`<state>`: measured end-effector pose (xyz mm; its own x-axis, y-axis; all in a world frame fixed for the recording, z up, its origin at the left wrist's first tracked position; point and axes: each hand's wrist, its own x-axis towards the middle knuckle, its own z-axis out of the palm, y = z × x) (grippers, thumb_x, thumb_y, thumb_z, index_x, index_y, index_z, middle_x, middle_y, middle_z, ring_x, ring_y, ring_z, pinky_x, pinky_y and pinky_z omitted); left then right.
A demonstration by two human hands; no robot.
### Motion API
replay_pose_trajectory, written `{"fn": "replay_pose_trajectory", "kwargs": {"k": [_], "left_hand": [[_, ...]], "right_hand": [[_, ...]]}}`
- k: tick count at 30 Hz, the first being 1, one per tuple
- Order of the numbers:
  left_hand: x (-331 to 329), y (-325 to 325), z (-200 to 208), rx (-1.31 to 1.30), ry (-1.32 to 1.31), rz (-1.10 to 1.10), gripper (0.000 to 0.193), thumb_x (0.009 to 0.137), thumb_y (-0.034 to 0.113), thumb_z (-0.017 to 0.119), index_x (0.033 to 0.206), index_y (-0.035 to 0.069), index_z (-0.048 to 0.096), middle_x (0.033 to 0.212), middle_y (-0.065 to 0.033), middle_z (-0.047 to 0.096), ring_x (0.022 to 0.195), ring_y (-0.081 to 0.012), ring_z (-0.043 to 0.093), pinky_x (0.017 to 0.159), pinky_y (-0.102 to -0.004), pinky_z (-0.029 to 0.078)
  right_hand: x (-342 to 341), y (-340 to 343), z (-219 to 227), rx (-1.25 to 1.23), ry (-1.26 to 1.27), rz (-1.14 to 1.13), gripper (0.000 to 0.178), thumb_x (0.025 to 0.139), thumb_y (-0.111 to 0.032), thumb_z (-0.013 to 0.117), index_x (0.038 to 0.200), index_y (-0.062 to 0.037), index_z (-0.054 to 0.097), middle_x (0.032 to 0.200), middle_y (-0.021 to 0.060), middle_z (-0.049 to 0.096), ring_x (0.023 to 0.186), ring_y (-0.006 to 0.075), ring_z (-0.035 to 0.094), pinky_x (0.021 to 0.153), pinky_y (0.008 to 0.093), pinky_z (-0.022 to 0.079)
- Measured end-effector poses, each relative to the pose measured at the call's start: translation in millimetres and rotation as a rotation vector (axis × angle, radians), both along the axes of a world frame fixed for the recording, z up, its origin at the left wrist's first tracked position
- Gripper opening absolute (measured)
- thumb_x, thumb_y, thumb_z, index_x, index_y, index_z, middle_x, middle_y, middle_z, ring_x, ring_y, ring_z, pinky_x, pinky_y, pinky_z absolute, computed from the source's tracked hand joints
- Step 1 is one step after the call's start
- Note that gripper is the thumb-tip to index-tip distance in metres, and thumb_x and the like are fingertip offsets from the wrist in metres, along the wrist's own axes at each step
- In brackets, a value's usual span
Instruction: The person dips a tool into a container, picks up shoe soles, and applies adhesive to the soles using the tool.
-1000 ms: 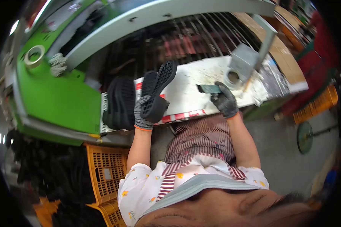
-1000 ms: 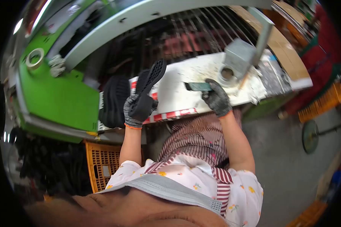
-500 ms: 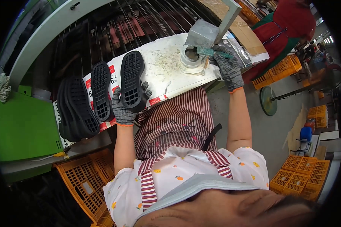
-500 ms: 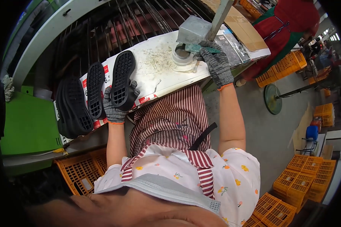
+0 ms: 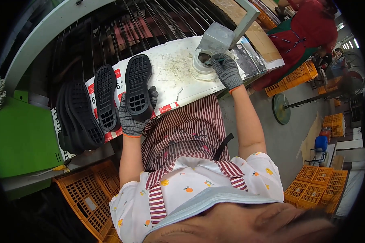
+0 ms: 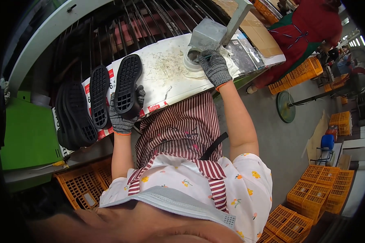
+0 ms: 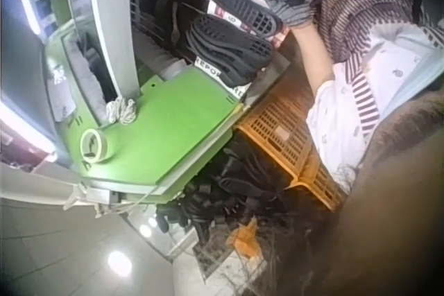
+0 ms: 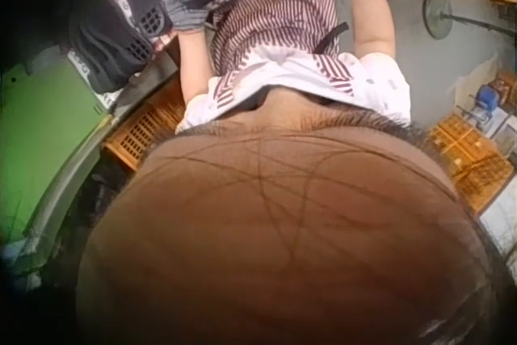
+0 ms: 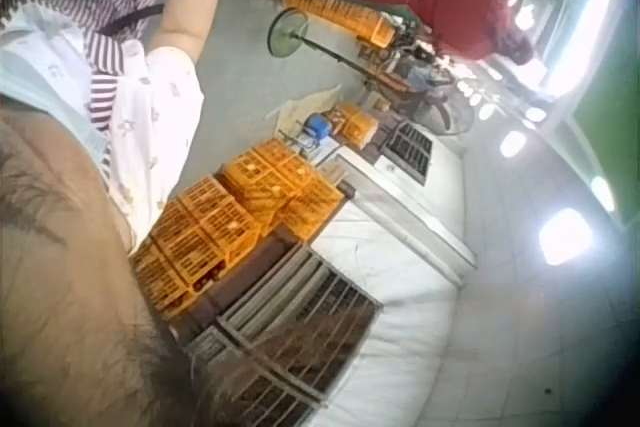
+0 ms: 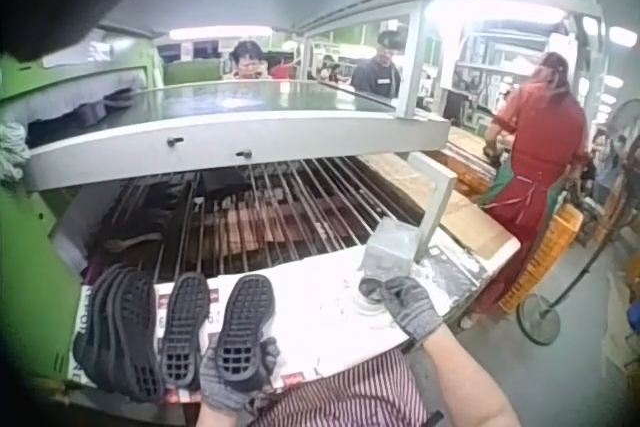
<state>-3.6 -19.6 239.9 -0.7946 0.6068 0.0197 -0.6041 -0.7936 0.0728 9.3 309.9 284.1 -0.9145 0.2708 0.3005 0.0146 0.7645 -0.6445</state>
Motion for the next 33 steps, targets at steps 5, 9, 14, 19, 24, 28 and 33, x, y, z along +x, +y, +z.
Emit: {"fn": "replay_pose_trajectory", "kwargs": {"k": [5, 9, 14, 19, 24, 28, 33], "left_hand": [[8.0, -1.4, -1.6, -0.039, 0.169, -0.182, 0.060, 0.085, 0.035, 0.043, 0.128, -0.004, 0.028, 0.127, -0.0281, 0.034, 0.116, -0.0401, 0.037, 0.098, -0.0528, 0.027], [15.6, 9.4, 1.2, -0.086, 0.171, -0.189, 0.072, 0.073, 0.021, 0.065, 0.129, -0.002, 0.025, 0.127, -0.0220, 0.038, 0.116, -0.0362, 0.039, 0.099, -0.0496, 0.029], [9.9, 26.6, 19.7, -0.250, 0.366, -0.164, 0.093, 0.057, 0.026, 0.077, 0.129, -0.001, 0.025, 0.124, -0.0195, 0.041, 0.113, -0.0316, 0.044, 0.097, -0.0436, 0.034], [-1.2, 40.7, 18.3, -0.609, 0.829, 0.103, 0.077, 0.064, 0.032, 0.073, 0.125, 0.005, 0.033, 0.122, -0.0157, 0.045, 0.113, -0.0265, 0.043, 0.097, -0.0393, 0.033], [-1.8, 47.8, 21.6, -1.396, 1.448, 0.622, 0.058, 0.077, 0.046, 0.055, 0.119, 0.007, 0.045, 0.125, -0.0054, 0.045, 0.117, -0.0200, 0.038, 0.104, -0.0397, 0.021], [3.5, 50.7, 7.9, -2.096, 1.799, 1.125, 0.053, 0.078, 0.044, 0.053, 0.118, 0.011, 0.047, 0.124, -0.0101, 0.044, 0.118, -0.0250, 0.037, 0.104, -0.0430, 0.020], [15.6, 52.5, 23.4, -1.782, 1.683, 0.861, 0.049, 0.079, 0.037, 0.055, 0.119, 0.012, 0.047, 0.122, -0.0105, 0.047, 0.120, -0.0250, 0.034, 0.104, -0.0440, 0.017]], "right_hand": [[-1.0, 8.5, 2.1, -0.117, -0.038, 0.022, 0.015, 0.081, -0.014, 0.057, 0.088, -0.0009, 0.059, 0.077, 0.0077, 0.062, 0.068, 0.0135, 0.056, 0.064, 0.0256, 0.045], [3.0, 16.8, 3.4, -0.059, -0.029, 0.008, 0.016, 0.082, -0.015, 0.057, 0.089, -0.0006, 0.058, 0.074, 0.0065, 0.062, 0.064, 0.0117, 0.055, 0.060, 0.0246, 0.045], [18.4, 7.2, 21.5, -0.077, -0.039, -0.013, 0.017, 0.082, -0.015, 0.057, 0.091, 0.0000, 0.058, 0.073, 0.0069, 0.061, 0.063, 0.0118, 0.054, 0.059, 0.0249, 0.045], [31.4, 12.0, 5.8, -0.208, 0.044, -0.028, 0.019, 0.081, -0.014, 0.059, 0.092, 0.0019, 0.058, 0.074, 0.0070, 0.061, 0.063, 0.0121, 0.054, 0.059, 0.0249, 0.045], [50.4, -7.4, 3.2, -0.369, 0.165, -0.044, 0.021, 0.080, -0.013, 0.060, 0.094, 0.0028, 0.058, 0.078, 0.0077, 0.062, 0.067, 0.0125, 0.058, 0.060, 0.0243, 0.047], [71.6, -36.0, 15.3, -0.422, 0.181, -0.047, 0.022, 0.078, -0.011, 0.063, 0.095, 0.0014, 0.059, 0.088, 0.0103, 0.062, 0.074, 0.0128, 0.059, 0.066, 0.0255, 0.048], [92.5, -96.1, 30.2, -0.641, 0.380, 0.197, 0.024, 0.073, -0.002, 0.065, 0.096, 0.0001, 0.059, 0.091, 0.0111, 0.062, 0.081, 0.0162, 0.059, 0.073, 0.0276, 0.047]]}}
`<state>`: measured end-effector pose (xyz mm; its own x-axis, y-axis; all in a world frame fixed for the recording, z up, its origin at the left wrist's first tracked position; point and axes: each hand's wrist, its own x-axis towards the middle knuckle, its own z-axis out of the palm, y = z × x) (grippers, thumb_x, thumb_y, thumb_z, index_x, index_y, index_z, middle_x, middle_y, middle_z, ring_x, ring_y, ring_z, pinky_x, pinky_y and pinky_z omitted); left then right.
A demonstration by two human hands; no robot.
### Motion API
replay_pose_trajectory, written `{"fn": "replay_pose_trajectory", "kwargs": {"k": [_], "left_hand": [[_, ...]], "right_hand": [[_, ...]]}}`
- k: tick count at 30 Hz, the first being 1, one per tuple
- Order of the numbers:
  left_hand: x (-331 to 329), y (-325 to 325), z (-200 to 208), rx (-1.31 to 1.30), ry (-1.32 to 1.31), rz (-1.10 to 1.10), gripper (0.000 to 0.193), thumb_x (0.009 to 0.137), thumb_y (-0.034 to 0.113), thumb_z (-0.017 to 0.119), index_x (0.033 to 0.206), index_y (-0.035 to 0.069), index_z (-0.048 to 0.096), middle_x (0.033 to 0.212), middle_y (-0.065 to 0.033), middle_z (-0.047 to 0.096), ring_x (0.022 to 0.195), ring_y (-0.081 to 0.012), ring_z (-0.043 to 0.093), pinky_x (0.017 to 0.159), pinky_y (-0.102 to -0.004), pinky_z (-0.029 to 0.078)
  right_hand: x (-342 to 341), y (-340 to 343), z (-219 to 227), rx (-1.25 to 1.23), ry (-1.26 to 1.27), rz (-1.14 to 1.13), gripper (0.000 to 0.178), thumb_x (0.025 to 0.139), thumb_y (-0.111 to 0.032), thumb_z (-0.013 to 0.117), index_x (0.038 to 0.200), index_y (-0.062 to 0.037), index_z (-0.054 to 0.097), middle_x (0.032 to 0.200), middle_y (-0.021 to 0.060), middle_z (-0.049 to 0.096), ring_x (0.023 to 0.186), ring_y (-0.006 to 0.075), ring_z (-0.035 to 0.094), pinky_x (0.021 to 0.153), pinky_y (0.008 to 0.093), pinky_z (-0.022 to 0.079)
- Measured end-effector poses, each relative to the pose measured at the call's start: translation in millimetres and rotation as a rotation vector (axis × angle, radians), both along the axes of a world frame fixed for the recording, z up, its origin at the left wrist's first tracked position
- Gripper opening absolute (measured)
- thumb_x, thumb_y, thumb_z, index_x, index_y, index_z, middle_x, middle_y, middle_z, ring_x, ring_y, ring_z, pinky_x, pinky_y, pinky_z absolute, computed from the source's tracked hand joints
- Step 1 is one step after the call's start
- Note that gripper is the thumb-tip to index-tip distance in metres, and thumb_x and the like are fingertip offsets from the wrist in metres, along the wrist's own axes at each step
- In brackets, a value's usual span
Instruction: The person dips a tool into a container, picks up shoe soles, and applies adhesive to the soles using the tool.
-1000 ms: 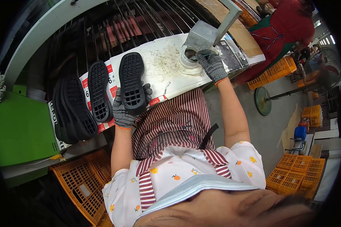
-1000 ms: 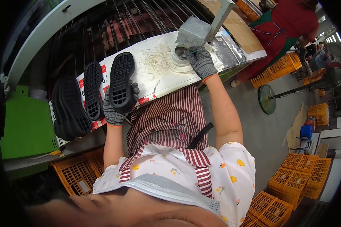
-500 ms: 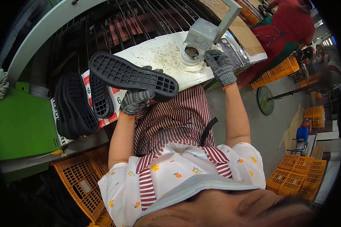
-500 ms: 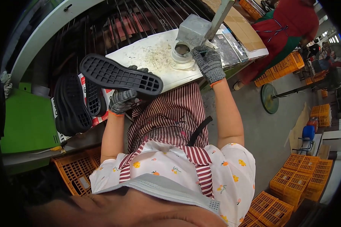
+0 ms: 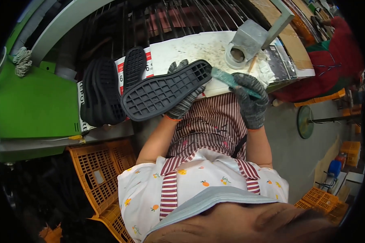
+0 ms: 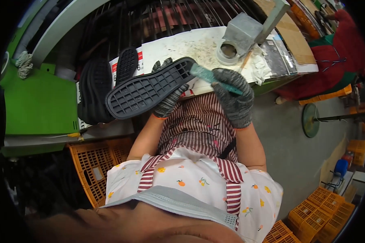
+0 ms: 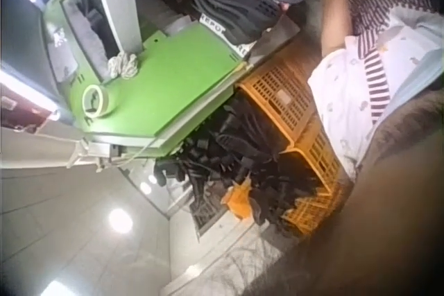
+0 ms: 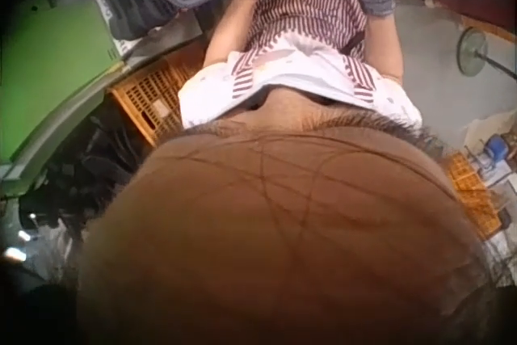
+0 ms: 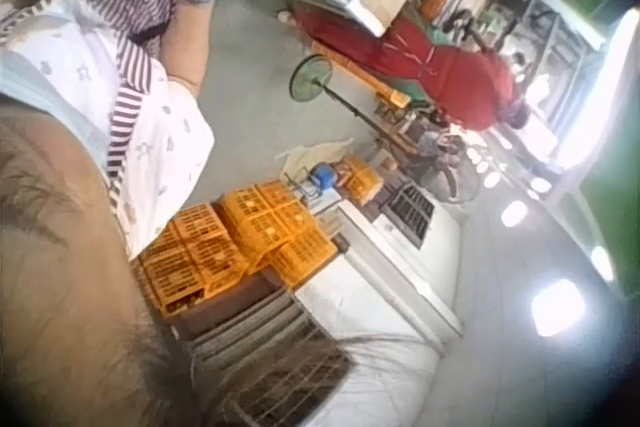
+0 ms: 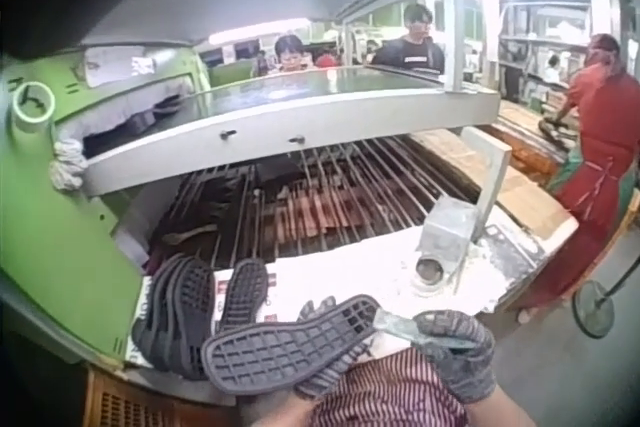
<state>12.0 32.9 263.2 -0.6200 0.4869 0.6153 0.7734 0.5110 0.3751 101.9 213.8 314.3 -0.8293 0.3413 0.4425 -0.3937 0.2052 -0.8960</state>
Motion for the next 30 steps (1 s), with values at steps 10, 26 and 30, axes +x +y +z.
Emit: {"fn": "replay_pose_trajectory", "kwargs": {"k": [10, 26, 30], "left_hand": [[18.9, 6.3, -11.9, 0.947, -0.811, -0.621, 0.080, 0.076, 0.021, 0.063, 0.135, 0.014, 0.009, 0.136, -0.0141, 0.023, 0.125, -0.0263, 0.028, 0.103, -0.0428, 0.027], [32.4, -6.0, 23.1, -0.353, 0.154, 0.203, 0.041, 0.088, 0.040, 0.039, 0.126, 0.025, 0.041, 0.132, -0.0021, 0.038, 0.124, -0.0229, 0.031, 0.105, -0.0428, 0.018], [35.0, -8.7, 29.4, -0.307, 0.220, 0.195, 0.038, 0.087, 0.036, 0.041, 0.122, 0.023, 0.047, 0.128, -0.0065, 0.043, 0.121, -0.0252, 0.035, 0.102, -0.0457, 0.022]], "right_hand": [[6.3, -41.4, 14.0, 0.209, 0.041, 0.256, 0.029, 0.069, -0.002, 0.068, 0.097, -0.0028, 0.060, 0.098, 0.0111, 0.060, 0.091, 0.0212, 0.058, 0.080, 0.0301, 0.045], [1.6, -28.6, 0.4, 0.041, -0.041, 0.071, 0.025, 0.071, -0.001, 0.066, 0.096, -0.0017, 0.060, 0.095, 0.0097, 0.060, 0.089, 0.0174, 0.057, 0.079, 0.0268, 0.045], [-4.3, -22.3, -4.2, 0.033, -0.037, -0.005, 0.022, 0.072, -0.003, 0.065, 0.094, -0.0020, 0.061, 0.094, 0.0097, 0.061, 0.087, 0.0169, 0.058, 0.078, 0.0267, 0.045]]}}
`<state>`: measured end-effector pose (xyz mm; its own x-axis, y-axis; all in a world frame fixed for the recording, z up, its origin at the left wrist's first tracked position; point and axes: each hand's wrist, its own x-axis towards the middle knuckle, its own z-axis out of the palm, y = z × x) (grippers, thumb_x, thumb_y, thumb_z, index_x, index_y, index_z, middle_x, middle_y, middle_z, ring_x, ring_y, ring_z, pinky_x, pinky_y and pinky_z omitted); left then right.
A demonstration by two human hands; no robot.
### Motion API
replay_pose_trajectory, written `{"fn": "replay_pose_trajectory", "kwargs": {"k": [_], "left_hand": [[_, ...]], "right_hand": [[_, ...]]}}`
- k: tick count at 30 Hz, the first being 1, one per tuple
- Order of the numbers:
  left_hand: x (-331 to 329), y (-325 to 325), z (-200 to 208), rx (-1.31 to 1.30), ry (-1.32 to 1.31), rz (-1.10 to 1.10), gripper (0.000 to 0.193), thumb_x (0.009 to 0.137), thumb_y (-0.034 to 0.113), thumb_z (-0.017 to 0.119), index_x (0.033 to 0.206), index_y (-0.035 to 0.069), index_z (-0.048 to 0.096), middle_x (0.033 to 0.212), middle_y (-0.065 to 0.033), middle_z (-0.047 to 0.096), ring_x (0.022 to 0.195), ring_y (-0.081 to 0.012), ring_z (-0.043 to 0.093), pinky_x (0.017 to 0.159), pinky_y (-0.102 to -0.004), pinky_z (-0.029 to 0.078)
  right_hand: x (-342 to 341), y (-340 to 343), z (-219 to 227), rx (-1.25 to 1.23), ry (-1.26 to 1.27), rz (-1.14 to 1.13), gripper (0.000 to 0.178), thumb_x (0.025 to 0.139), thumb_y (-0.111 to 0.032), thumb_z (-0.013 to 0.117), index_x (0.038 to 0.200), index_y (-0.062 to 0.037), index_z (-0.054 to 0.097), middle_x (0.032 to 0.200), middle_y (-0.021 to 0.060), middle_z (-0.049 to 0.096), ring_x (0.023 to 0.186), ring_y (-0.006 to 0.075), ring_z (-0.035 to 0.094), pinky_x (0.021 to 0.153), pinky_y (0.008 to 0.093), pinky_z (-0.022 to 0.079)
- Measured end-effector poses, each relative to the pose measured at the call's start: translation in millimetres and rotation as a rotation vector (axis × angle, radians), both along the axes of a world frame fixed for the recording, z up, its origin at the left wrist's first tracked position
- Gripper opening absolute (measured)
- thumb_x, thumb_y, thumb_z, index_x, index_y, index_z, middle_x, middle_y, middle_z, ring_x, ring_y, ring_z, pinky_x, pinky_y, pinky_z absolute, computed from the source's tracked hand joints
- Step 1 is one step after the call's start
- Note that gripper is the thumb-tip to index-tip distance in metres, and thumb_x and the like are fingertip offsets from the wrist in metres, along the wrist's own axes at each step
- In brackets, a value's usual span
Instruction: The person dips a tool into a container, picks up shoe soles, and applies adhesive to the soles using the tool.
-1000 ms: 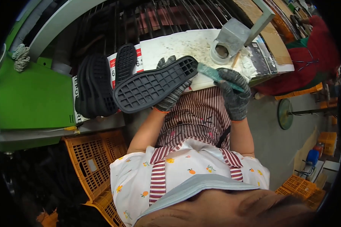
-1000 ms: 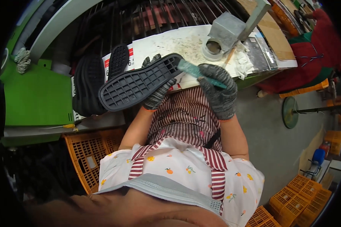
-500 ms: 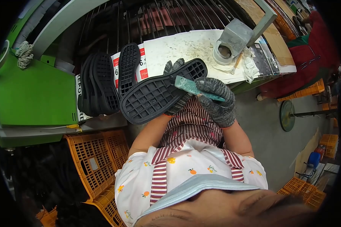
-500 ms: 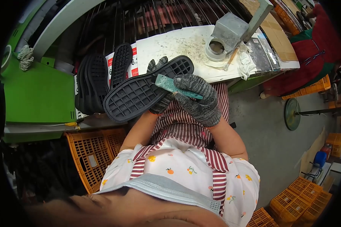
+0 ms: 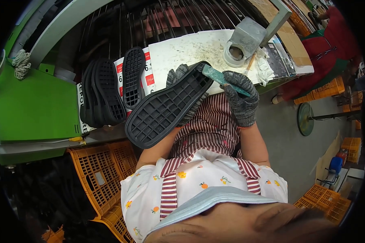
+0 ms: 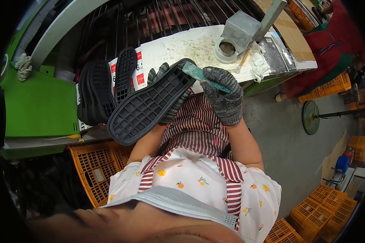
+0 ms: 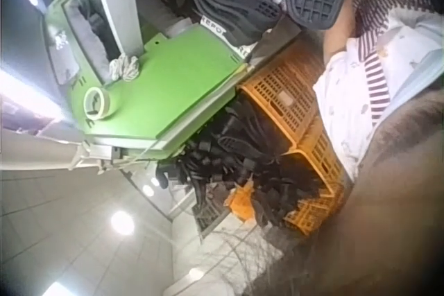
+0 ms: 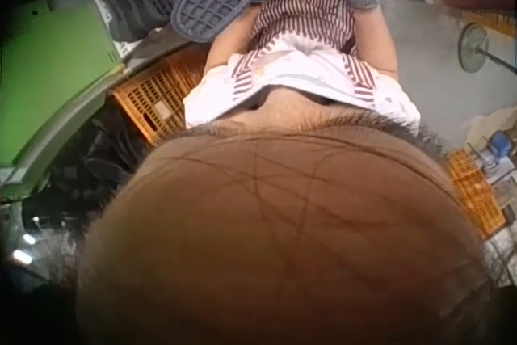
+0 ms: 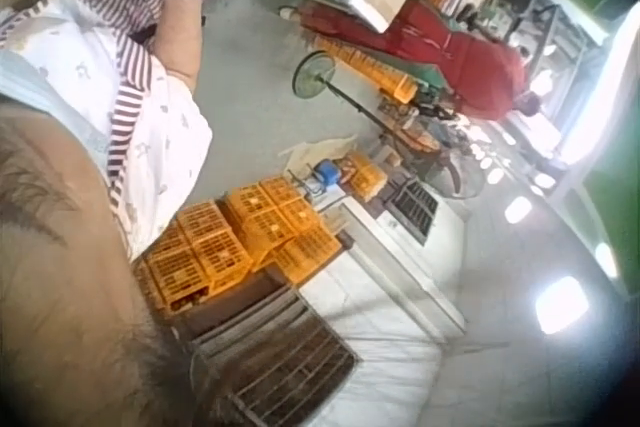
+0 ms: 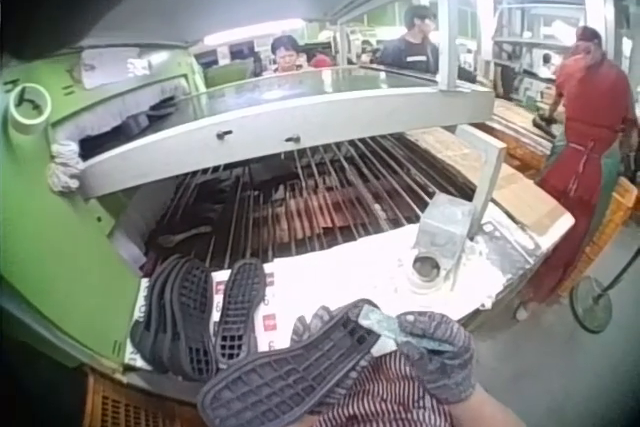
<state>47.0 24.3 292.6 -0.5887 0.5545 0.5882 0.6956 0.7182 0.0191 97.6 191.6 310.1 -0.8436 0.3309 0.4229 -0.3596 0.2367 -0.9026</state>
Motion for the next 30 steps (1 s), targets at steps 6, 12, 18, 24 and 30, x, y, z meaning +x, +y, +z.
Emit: {"fn": "replay_pose_trajectory", "kwargs": {"k": [6, 12, 18, 24, 30], "left_hand": [[-0.6, 2.4, -7.8, 0.022, -0.005, -0.006, 0.039, 0.084, 0.035, 0.045, 0.121, 0.021, 0.048, 0.125, -0.0097, 0.045, 0.117, -0.0298, 0.039, 0.099, -0.0493, 0.025], [1.5, 0.6, -1.3, -0.023, -0.040, 0.003, 0.040, 0.084, 0.035, 0.047, 0.121, 0.021, 0.047, 0.125, -0.0105, 0.044, 0.117, -0.0309, 0.038, 0.099, -0.0501, 0.025], [21.4, 5.9, 8.0, 0.216, -0.335, 0.064, 0.040, 0.081, 0.031, 0.054, 0.118, 0.019, 0.050, 0.121, -0.0103, 0.047, 0.115, -0.0293, 0.041, 0.097, -0.0467, 0.029], [55.3, -32.9, 9.0, 0.071, -0.470, 0.102, 0.041, 0.078, 0.029, 0.059, 0.116, 0.018, 0.051, 0.119, -0.0102, 0.048, 0.112, -0.0287, 0.042, 0.095, -0.0438, 0.031], [54.5, -49.5, 7.3, 0.027, -0.488, 0.074, 0.042, 0.077, 0.023, 0.059, 0.116, 0.011, 0.048, 0.115, -0.0091, 0.050, 0.107, -0.0229, 0.046, 0.090, -0.0343, 0.037]], "right_hand": [[-4.1, 1.8, -7.6, -0.001, -0.005, -0.098, 0.021, 0.072, -0.003, 0.066, 0.093, -0.0019, 0.061, 0.093, 0.0099, 0.061, 0.086, 0.0168, 0.058, 0.076, 0.0263, 0.045], [-2.2, -5.6, -3.5, -0.015, -0.003, -0.047, 0.022, 0.072, -0.002, 0.066, 0.094, -0.0022, 0.060, 0.092, 0.0098, 0.061, 0.086, 0.0165, 0.058, 0.076, 0.0264, 0.046], [3.2, -16.4, -0.3, 0.317, 0.144, 0.068, 0.029, 0.067, -0.003, 0.069, 0.095, -0.0036, 0.060, 0.094, 0.0117, 0.061, 0.087, 0.0228, 0.059, 0.076, 0.0302, 0.047], [8.9, -36.0, -3.4, 0.448, 0.206, 0.128, 0.029, 0.068, -0.010, 0.070, 0.095, -0.0055, 0.060, 0.095, 0.0114, 0.061, 0.087, 0.0250, 0.059, 0.075, 0.0324, 0.047], [11.4, -53.1, -0.4, 0.647, 0.219, 0.114, 0.030, 0.068, -0.019, 0.070, 0.094, -0.0068, 0.060, 0.092, 0.0109, 0.061, 0.086, 0.0260, 0.059, 0.074, 0.0348, 0.048]]}}
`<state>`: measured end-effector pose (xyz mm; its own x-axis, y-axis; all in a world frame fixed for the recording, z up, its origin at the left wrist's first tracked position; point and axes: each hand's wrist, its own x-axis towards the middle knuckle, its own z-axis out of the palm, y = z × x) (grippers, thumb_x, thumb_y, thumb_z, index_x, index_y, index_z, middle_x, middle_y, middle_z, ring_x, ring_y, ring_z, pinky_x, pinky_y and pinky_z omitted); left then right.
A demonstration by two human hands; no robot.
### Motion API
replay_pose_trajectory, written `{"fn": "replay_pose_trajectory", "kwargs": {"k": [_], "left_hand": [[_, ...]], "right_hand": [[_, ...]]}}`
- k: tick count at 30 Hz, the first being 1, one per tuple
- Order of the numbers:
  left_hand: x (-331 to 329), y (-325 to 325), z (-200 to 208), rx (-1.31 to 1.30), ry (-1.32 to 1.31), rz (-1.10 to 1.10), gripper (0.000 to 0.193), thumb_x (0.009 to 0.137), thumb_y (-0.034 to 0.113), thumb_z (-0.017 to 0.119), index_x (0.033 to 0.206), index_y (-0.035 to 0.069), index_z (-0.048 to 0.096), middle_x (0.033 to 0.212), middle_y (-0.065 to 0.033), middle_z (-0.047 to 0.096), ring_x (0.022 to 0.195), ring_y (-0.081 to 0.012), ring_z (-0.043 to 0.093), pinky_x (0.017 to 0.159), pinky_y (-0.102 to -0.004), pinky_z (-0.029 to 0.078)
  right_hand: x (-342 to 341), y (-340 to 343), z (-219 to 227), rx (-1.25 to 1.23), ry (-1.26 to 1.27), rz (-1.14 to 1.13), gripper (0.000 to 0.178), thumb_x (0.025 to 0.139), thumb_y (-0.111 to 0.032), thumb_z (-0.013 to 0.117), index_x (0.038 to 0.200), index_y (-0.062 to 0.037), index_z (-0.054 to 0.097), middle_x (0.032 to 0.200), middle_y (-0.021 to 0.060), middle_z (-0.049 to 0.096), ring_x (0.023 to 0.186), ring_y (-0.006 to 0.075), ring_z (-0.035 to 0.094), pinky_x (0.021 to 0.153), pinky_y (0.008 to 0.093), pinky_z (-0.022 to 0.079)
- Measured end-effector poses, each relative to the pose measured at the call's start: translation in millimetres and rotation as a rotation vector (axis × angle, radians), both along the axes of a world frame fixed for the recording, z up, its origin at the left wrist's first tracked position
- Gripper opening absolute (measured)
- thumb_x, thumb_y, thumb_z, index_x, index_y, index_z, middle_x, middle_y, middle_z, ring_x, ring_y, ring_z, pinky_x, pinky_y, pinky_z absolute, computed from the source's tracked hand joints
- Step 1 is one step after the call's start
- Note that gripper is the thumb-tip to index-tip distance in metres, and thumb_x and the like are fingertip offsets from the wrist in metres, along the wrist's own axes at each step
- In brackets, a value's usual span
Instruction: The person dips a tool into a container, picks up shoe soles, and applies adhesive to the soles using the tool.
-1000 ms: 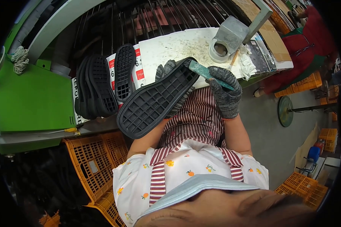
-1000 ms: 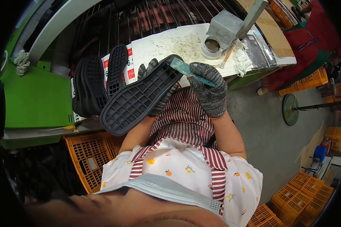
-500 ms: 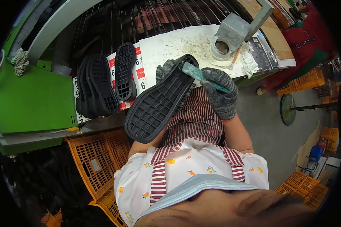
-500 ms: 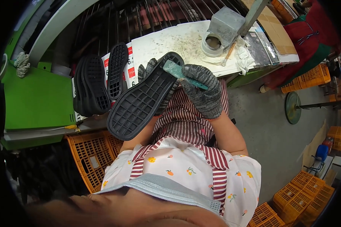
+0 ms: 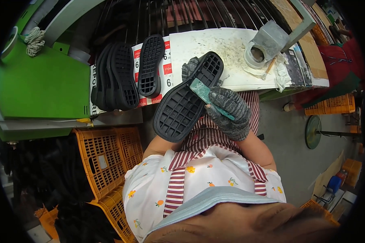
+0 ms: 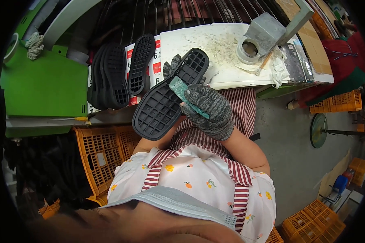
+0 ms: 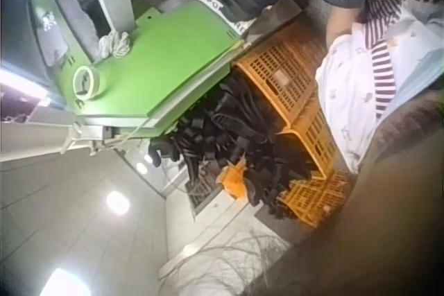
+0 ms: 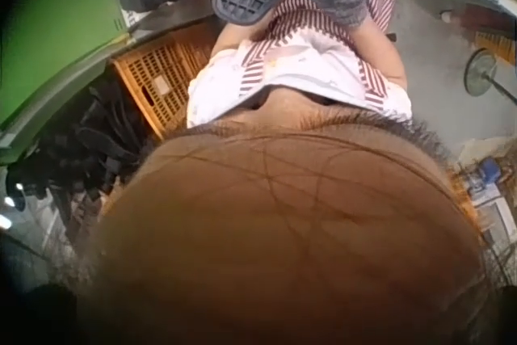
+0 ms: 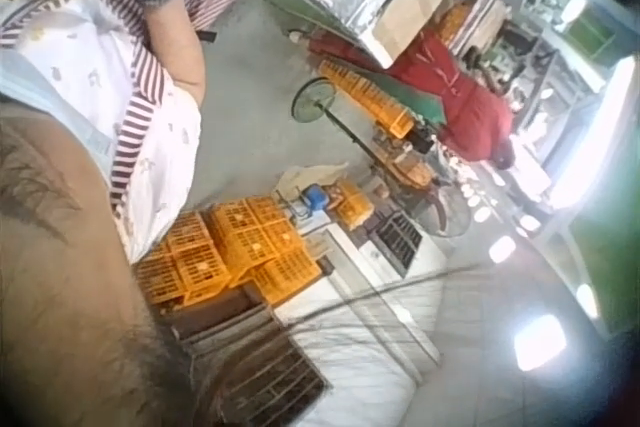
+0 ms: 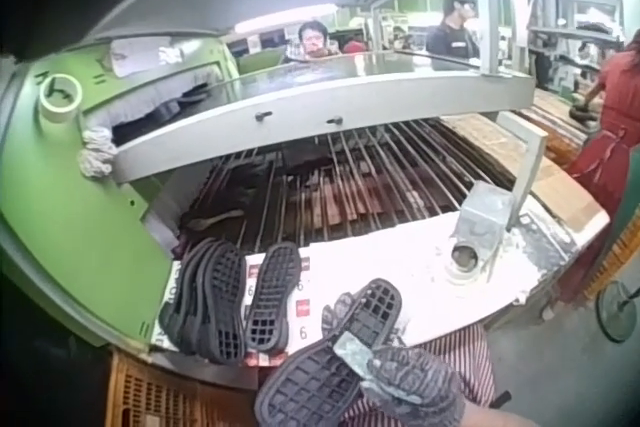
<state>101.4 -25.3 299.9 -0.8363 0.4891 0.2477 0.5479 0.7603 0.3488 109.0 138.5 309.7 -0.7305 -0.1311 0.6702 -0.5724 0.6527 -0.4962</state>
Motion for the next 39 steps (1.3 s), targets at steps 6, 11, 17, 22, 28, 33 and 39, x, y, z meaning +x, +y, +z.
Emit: {"fn": "replay_pose_trajectory", "kwargs": {"k": [6, 11, 17, 22, 28, 33, 39], "left_hand": [[-18.6, 10.6, -9.2, 0.131, -0.128, 0.013, 0.040, 0.083, 0.020, 0.052, 0.120, 0.007, 0.042, 0.116, -0.0079, 0.048, 0.108, -0.0178, 0.046, 0.091, -0.0298, 0.037], [-31.2, 18.4, -9.7, 0.252, -0.304, 0.000, 0.041, 0.083, 0.020, 0.052, 0.120, 0.007, 0.042, 0.116, -0.0078, 0.048, 0.108, -0.0176, 0.046, 0.091, -0.0300, 0.037], [-36.3, 18.6, -12.6, 0.415, -0.502, -0.004, 0.041, 0.083, 0.020, 0.052, 0.120, 0.007, 0.041, 0.116, -0.0077, 0.047, 0.108, -0.0175, 0.046, 0.092, -0.0303, 0.037], [-38.7, 16.3, -12.5, 0.572, -0.656, 0.007, 0.042, 0.083, 0.020, 0.052, 0.121, 0.007, 0.040, 0.116, -0.0076, 0.047, 0.108, -0.0174, 0.046, 0.092, -0.0305, 0.036], [-39.8, 21.3, -10.1, 0.772, -0.813, 0.009, 0.042, 0.083, 0.020, 0.053, 0.121, 0.007, 0.039, 0.117, -0.0075, 0.047, 0.108, -0.0172, 0.045, 0.093, -0.0307, 0.036], [-45.1, 41.7, -7.9, 0.942, -0.927, -0.018, 0.043, 0.083, 0.020, 0.053, 0.122, 0.008, 0.039, 0.117, -0.0074, 0.046, 0.108, -0.0171, 0.045, 0.093, -0.0310, 0.036], [-48.1, 47.5, -1.1, 1.126, -1.076, -0.081, 0.043, 0.083, 0.020, 0.053, 0.122, 0.008, 0.038, 0.117, -0.0073, 0.046, 0.109, -0.0170, 0.045, 0.094, -0.0312, 0.036]], "right_hand": [[-1.4, -13.6, -1.0, -0.037, 0.014, 0.089, 0.031, 0.066, -0.021, 0.071, 0.092, -0.0077, 0.061, 0.091, 0.0111, 0.061, 0.080, 0.0259, 0.060, 0.066, 0.0338, 0.050], [0.1, -21.9, 4.2, -0.052, 0.018, 0.157, 0.033, 0.065, -0.019, 0.072, 0.094, -0.0081, 0.061, 0.091, 0.0104, 0.061, 0.081, 0.0256, 0.060, 0.067, 0.0335, 0.050], [0.3, -27.4, 5.9, -0.083, -0.010, 0.209, 0.033, 0.066, -0.019, 0.071, 0.096, -0.0088, 0.061, 0.092, 0.0091, 0.061, 0.082, 0.0251, 0.060, 0.070, 0.0335, 0.050], [-0.4, -26.3, 11.7, -0.037, 0.020, 0.278, 0.033, 0.066, -0.017, 0.071, 0.096, -0.0087, 0.061, 0.093, 0.0090, 0.061, 0.081, 0.0246, 0.060, 0.070, 0.0333, 0.049], [-2.6, -24.4, 20.6, -0.050, -0.070, 0.351, 0.031, 0.066, -0.014, 0.071, 0.095, -0.0081, 0.061, 0.093, 0.0096, 0.061, 0.083, 0.0253, 0.059, 0.073, 0.0334, 0.048], [-7.0, -19.8, 31.8, -0.093, -0.134, 0.405, 0.030, 0.066, -0.011, 0.070, 0.094, -0.0070, 0.061, 0.094, 0.0105, 0.061, 0.086, 0.0257, 0.059, 0.076, 0.0331, 0.046], [-17.0, -7.5, 46.1, -0.425, -0.414, 0.542, 0.027, 0.071, -0.010, 0.065, 0.096, 0.0003, 0.058, 0.099, 0.0147, 0.059, 0.093, 0.0230, 0.056, 0.083, 0.0322, 0.042]]}}
